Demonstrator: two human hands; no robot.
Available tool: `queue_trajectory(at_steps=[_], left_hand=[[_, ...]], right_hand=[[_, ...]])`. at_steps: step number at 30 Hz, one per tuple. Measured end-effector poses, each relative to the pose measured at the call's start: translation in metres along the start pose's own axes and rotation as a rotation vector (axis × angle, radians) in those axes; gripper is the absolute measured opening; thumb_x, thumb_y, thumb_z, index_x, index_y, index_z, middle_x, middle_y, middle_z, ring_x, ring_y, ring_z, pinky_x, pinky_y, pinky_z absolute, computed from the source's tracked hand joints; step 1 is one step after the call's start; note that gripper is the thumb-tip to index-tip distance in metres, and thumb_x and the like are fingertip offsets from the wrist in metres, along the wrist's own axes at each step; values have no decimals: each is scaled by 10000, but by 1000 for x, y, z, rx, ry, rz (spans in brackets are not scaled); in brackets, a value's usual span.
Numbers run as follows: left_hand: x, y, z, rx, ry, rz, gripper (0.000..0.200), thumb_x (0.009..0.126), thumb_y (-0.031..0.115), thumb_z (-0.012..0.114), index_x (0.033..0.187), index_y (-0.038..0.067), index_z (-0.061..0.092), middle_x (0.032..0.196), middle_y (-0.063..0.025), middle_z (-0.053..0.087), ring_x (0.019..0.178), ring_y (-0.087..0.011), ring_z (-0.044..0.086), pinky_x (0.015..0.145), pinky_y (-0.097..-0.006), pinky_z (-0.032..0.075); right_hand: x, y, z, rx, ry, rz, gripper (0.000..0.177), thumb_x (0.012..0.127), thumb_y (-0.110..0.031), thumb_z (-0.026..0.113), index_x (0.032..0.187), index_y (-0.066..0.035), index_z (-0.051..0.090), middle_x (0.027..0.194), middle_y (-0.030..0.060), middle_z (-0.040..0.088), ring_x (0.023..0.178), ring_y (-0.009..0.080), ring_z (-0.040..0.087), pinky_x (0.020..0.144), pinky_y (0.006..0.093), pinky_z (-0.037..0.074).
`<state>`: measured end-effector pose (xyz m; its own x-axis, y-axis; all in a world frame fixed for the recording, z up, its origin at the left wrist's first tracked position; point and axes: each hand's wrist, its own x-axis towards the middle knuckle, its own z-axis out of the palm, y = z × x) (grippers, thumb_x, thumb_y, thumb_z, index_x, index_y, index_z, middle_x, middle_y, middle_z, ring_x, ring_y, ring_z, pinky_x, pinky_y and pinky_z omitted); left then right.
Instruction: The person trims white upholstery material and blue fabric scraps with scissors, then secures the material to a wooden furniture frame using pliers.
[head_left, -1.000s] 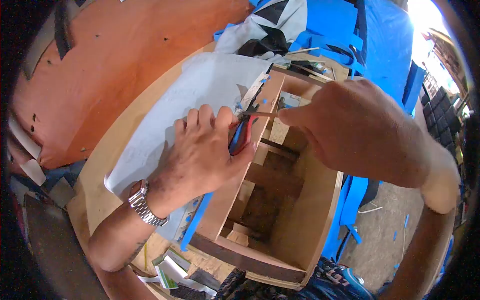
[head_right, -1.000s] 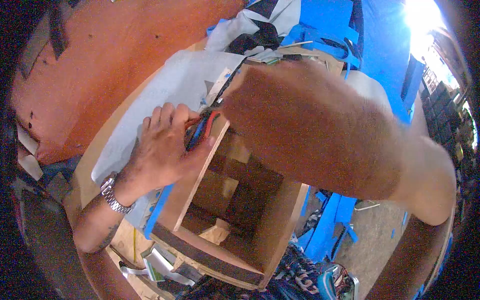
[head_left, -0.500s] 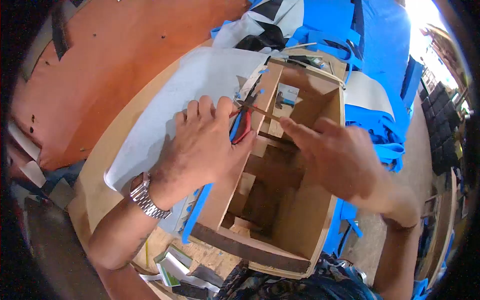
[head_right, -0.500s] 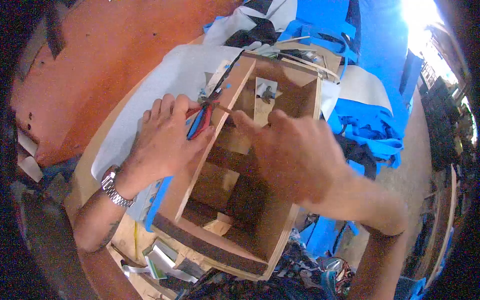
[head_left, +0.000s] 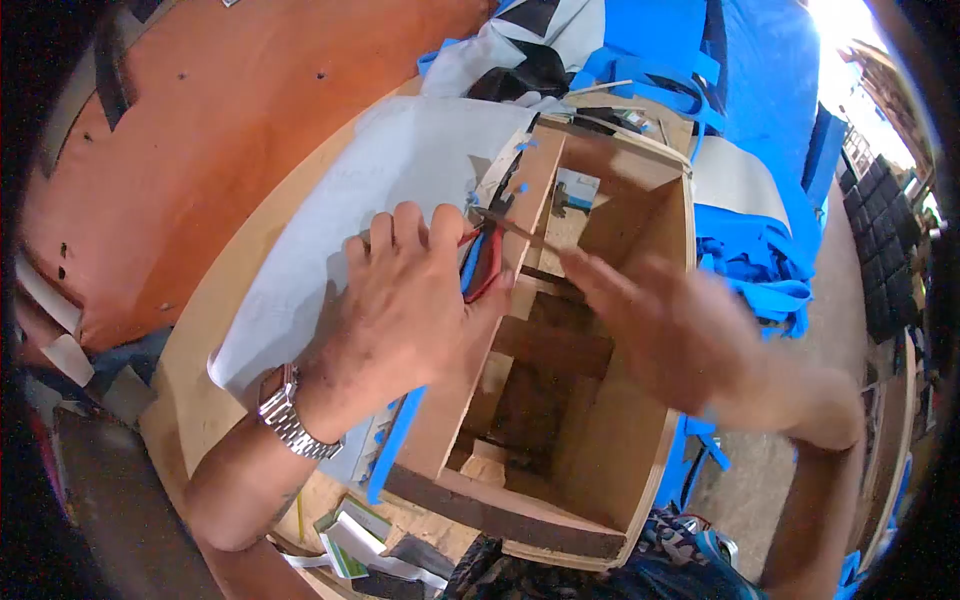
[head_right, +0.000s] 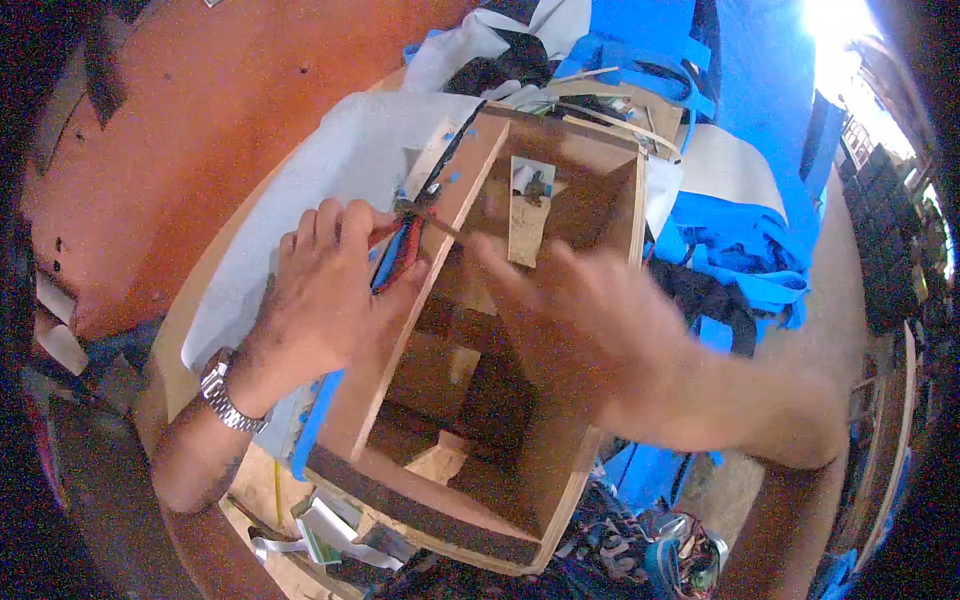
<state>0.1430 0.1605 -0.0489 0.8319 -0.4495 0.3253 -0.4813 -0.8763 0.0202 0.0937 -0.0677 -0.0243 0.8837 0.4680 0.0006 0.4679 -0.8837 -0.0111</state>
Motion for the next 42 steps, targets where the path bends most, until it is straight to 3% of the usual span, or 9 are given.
queue_trajectory(at_steps=[3,4,7,19,28,36,38,41,42], left_hand=[[0,3,0,-5,17,-17,431,870,344,688,1130,49,514,1096,-166,532,1047,-361,531,885,-484,419],[-1,2,-1,-9,17,-6,431,869,342,690,1132,48,517,1096,-167,532,1047,-362,531,884,-482,419],[-14,0,-11,-65,-35,-11,430,866,326,696,1145,49,524,1092,-171,527,1046,-365,528,883,-474,416],[-29,-10,-22,-85,-66,20,438,838,306,731,1151,66,542,1043,-157,502,1012,-356,515,847,-451,404],[-27,-9,-19,-65,-66,10,430,862,343,702,1157,77,538,1037,-161,496,1007,-364,509,856,-459,398],[-25,-6,-21,-79,-84,-3,431,867,353,690,1160,81,531,1046,-161,497,1036,-363,507,874,-463,396],[-25,-5,-22,-84,-116,-25,434,864,340,695,1160,70,529,1051,-161,500,1042,-363,510,881,-468,397],[-23,-11,-15,-72,-62,-32,433,864,315,698,1162,52,525,1065,-162,506,1047,-363,512,890,-474,400],[-24,-10,-12,-66,-29,-20,421,859,335,695,1127,54,530,1033,-162,509,1009,-357,520,869,-474,404]], right_hand=[[-7,9,37,414,160,5,599,849,-76,538,1428,-89,385,845,213,620,738,427,666,626,491,549],[-7,10,40,412,113,43,594,851,-75,528,1422,-100,365,865,209,620,760,436,653,650,507,540],[-11,14,28,525,242,-73,439,908,-30,595,1341,-59,525,853,201,641,692,407,612,600,468,482],[-5,6,-52,51,28,-57,366,869,-81,622,1227,-137,672,714,132,617,658,322,632,576,450,468],[4,-2,-58,-72,68,-69,299,868,-107,618,1146,-148,718,706,124,626,663,324,636,612,461,475],[20,17,-58,-189,350,-445,282,835,-108,640,1106,-119,718,704,136,635,662,319,644,583,429,488],[22,10,-64,-237,177,-358,335,836,-110,640,1168,-102,683,717,145,625,656,322,639,576,424,495],[11,-16,-54,-53,-207,-10,525,853,-86,635,1369,-74,540,774,177,597,648,328,620,587,441,500],[5,-3,-32,116,-98,-26,534,858,-58,629,1383,-75,529,795,180,601,659,334,617,596,447,496]])
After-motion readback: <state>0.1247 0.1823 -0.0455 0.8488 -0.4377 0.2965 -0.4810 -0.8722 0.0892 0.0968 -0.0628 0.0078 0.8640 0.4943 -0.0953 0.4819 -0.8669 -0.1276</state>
